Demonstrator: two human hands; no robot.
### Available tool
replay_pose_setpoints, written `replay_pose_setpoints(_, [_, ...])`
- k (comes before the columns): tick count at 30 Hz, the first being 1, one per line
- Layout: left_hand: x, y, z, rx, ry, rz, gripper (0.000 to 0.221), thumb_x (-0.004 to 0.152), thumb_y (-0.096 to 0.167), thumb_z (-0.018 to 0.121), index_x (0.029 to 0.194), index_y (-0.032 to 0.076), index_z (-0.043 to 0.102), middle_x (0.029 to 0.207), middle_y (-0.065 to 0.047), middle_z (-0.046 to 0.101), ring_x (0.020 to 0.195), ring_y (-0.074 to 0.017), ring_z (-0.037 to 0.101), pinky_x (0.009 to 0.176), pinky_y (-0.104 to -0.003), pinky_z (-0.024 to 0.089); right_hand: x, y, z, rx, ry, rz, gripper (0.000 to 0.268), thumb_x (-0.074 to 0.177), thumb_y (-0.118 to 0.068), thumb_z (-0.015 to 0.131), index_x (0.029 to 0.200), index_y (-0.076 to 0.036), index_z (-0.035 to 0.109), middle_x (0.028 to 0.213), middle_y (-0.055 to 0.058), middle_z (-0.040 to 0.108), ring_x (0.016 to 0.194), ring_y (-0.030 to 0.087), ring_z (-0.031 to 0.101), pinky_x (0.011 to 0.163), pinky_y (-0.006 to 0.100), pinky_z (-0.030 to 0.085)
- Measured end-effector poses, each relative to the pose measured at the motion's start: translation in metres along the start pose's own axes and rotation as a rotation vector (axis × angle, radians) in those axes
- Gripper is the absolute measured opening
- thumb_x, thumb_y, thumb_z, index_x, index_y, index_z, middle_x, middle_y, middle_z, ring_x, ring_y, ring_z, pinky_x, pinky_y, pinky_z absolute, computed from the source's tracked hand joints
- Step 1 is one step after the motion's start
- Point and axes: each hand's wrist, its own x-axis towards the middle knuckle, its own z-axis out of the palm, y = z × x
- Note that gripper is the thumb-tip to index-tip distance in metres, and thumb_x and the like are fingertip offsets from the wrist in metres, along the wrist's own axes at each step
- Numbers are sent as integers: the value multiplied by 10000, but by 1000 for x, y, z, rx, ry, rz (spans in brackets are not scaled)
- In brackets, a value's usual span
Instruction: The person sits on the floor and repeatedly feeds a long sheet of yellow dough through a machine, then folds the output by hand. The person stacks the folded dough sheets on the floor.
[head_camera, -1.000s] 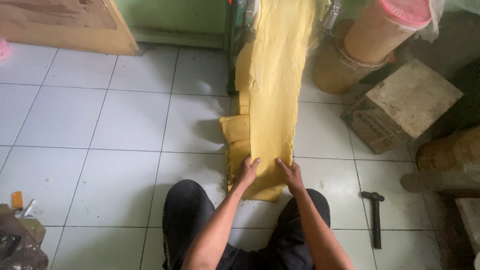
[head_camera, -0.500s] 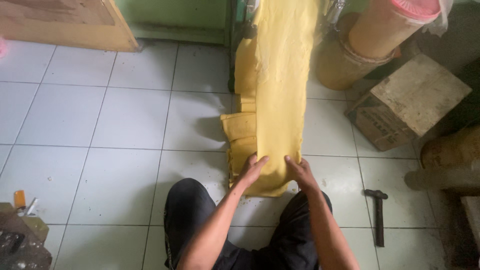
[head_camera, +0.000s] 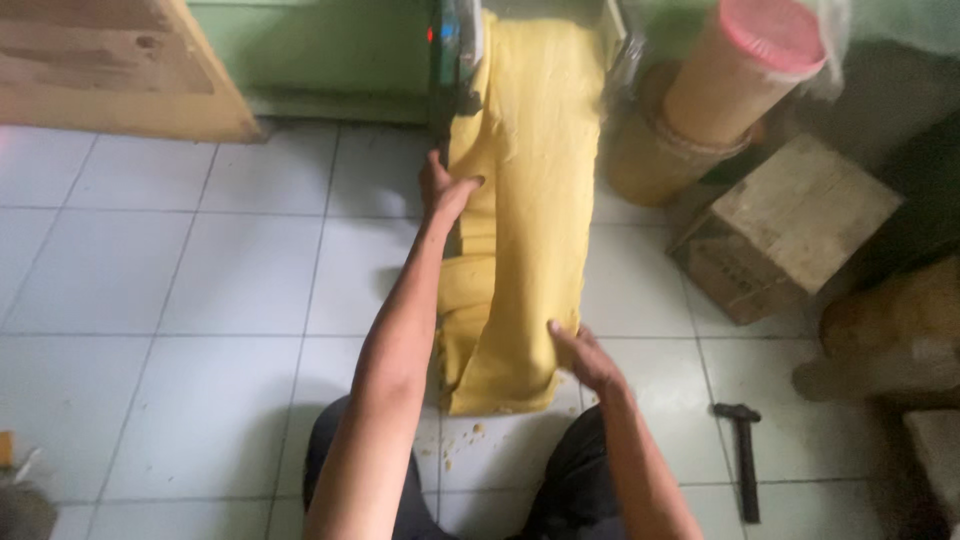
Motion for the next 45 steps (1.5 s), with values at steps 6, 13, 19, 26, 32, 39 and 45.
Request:
replay_pose_setpoints(6, [32,-100,79,52,-298,290,606,932,107,681,1481,21,440,1445,-178,569,1317,-266,555,1063,-356,464,-18,-8,6,5,-202,19,790,782,-278,827,1454,-65,470,1314,95,661,1202,238,631,1003,409,539])
replay_pose_setpoints(13, [-33,-130,102,45,-789,184,601,945,173,653,1487,18,444,1447,-164,566,1307,-254,553,1056,-356,467,-23,-31,1,-127,-371,-24,844,791,-237,856,1496,17,468,1413,190,624,1305,295,599,1126,428,467])
replay_pose_setpoints(19, [-93,-146,72,-84,-823,69,604,956,230,629,1492,16,448,1448,-152,564,1299,-243,551,1050,-355,470,-27,-11,-19,341,-500,45,923,769,-269,838,1530,-46,366,1457,160,574,1334,320,553,1117,461,435])
replay_pose_setpoints(26, [-114,-139,72,-156,-612,58,617,970,296,601,1497,14,452,1450,-138,561,1289,-231,549,1042,-354,473,27,16,-10,166,-99,61,861,829,-296,800,1530,7,403,1442,166,586,1328,310,558,1106,443,453])
replay_pose_setpoints(32, [-158,-120,69,-92,-1033,-13,635,981,353,577,1502,12,455,1452,-126,559,1281,-221,548,1036,-354,476,-48,-2,-17,259,-493,-56,977,763,-235,868,1551,-26,329,1509,170,509,1388,328,505,1152,480,412])
replay_pose_setpoints(39, [-192,-124,37,-448,-881,-270,663,994,419,549,1508,9,459,1453,-112,556,1271,-209,546,1029,-353,479,-21,-1,-7,207,-316,-9,928,762,-229,860,1523,4,383,1448,192,569,1335,320,557,1121,456,459])
replay_pose_setpoints(45, [-194,-146,26,-774,-548,-657,693,1006,476,525,1512,7,463,1455,-100,553,1263,-199,544,1022,-352,482,11,10,2,104,84,30,639,841,-214,766,1389,26,542,1277,186,692,1200,310,653,1046,472,507])
